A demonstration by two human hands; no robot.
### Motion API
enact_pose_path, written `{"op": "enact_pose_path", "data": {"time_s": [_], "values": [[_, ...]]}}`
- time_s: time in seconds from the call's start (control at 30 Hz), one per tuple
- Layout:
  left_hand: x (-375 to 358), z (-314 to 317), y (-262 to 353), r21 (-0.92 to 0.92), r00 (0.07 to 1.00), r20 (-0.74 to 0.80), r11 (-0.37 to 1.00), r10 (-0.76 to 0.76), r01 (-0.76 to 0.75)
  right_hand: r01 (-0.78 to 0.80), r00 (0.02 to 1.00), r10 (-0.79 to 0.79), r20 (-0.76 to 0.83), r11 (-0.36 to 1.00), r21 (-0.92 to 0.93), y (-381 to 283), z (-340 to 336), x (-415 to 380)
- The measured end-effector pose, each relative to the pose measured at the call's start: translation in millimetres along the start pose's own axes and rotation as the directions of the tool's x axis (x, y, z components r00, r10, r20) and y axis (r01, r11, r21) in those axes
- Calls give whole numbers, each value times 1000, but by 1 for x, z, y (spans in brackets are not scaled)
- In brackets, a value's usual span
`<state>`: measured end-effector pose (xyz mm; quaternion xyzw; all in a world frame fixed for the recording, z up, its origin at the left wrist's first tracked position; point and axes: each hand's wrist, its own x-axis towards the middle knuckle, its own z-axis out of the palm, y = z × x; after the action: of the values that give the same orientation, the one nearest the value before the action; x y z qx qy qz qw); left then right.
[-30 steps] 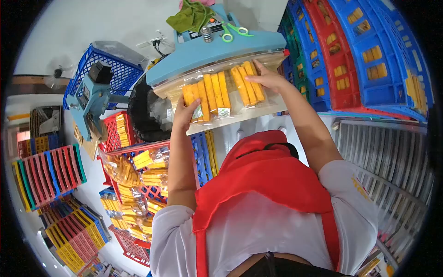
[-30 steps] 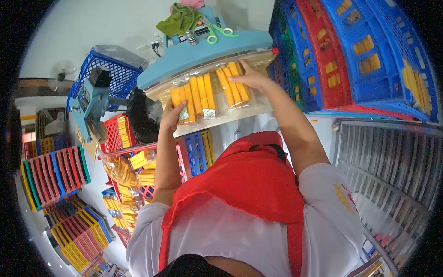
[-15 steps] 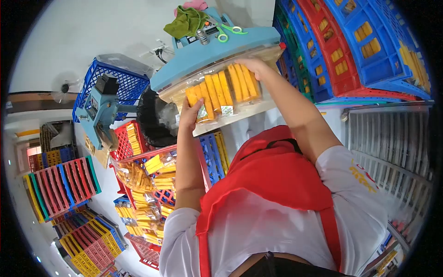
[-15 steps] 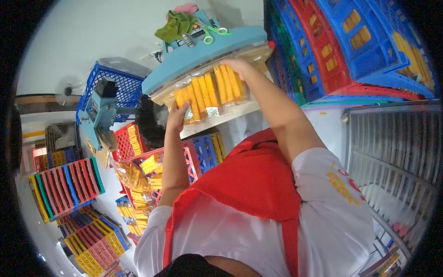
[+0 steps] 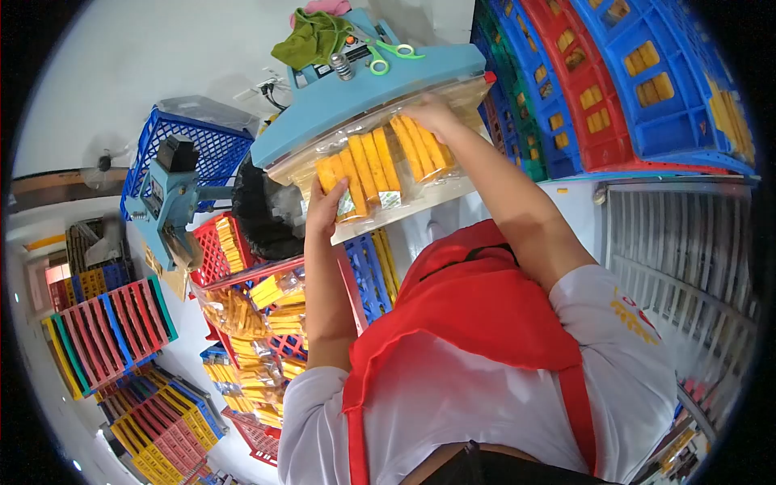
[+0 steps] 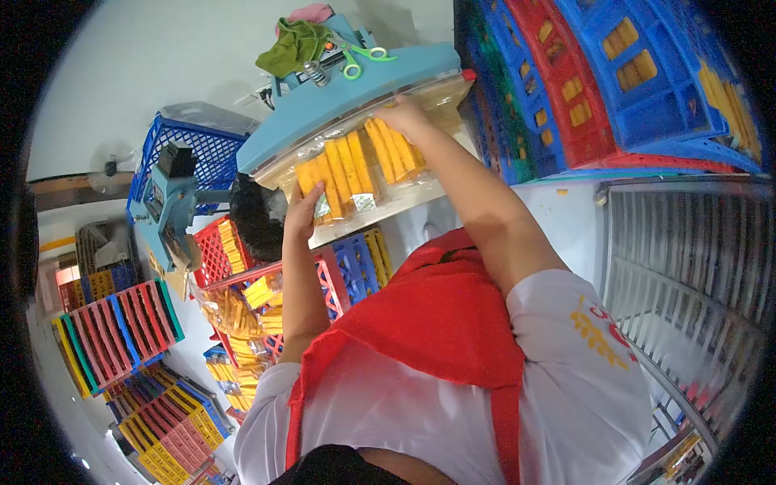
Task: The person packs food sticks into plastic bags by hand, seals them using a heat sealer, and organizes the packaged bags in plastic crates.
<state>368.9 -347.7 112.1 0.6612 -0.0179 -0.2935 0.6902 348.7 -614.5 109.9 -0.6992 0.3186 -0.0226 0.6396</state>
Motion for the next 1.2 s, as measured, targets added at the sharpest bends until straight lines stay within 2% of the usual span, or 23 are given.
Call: {"op": "enact_pose_path", "data": {"time_s": [0.07,0.13,0.17,0.23,0.27,0.3,0.37,0.5,0.57,0.6,0.7,0.77,0.8,0.87,0.9,0.97,1.0,1.07,1.1,1.17,1.2], "values": [[0,0,1,-43,999,10,999,-31,31,0,1000,-1,-16,999,-36,4,-5,3],[0,0,1,-29,999,-5,999,-38,38,-94,972,65,224,988,121,12,-18,9],[-1,0,3,-17,999,-23,999,-35,35,-98,971,68,229,988,121,15,-24,10],[0,0,3,-27,999,-20,999,-35,34,-280,861,92,501,907,314,11,-38,10],[-1,-1,3,-34,999,-10,999,-37,36,-486,765,174,620,788,378,17,-36,17],[-1,-1,2,-38,999,-21,999,-39,38,-491,758,178,628,789,369,17,-37,17],[0,-2,3,-51,999,-1,998,-42,42,-674,637,246,731,638,372,16,-41,19],[0,-2,3,-51,999,5,997,-52,52,-664,652,210,729,623,414,20,-38,18],[4,-5,0,-48,997,2,996,-76,76,-662,676,117,728,531,529,22,-37,18],[4,-4,0,-50,997,4,996,-76,76,-661,677,119,726,533,529,20,-39,16],[2,-4,1,-61,998,1,996,-59,59,-686,640,28,767,471,555,10,-47,15],[2,-5,2,-54,999,21,997,-45,46,-704,575,204,792,616,353,4,-56,22],[3,-5,2,-53,999,15,998,-41,42,-704,571,200,796,618,349,2,-59,27],[4,-6,2,-54,996,56,996,-70,73,-606,564,302,769,784,136,-1,-64,34],[3,-5,4,-54,997,46,996,-67,69,-604,557,300,774,786,130,-2,-70,35],[1,-2,8,-38,997,26,996,-79,80,-537,501,369,783,842,-54,-3,-84,34],[2,-4,7,-39,997,18,996,-76,76,-533,496,368,786,844,-58,0,-89,30],[4,-6,3,-29,996,10,996,-89,89,-586,373,426,824,797,-148,6,-97,13],[4,-7,3,-34,996,9,995,-92,92,-588,370,432,823,795,-152,5,-99,3],[5,-6,4,-12,996,28,996,-85,86,-479,606,217,765,868,133,-2,-102,-17],[2,-2,9,-9,997,33,997,-77,77,-353,718,86,691,900,255,-3,-100,-23]]}}
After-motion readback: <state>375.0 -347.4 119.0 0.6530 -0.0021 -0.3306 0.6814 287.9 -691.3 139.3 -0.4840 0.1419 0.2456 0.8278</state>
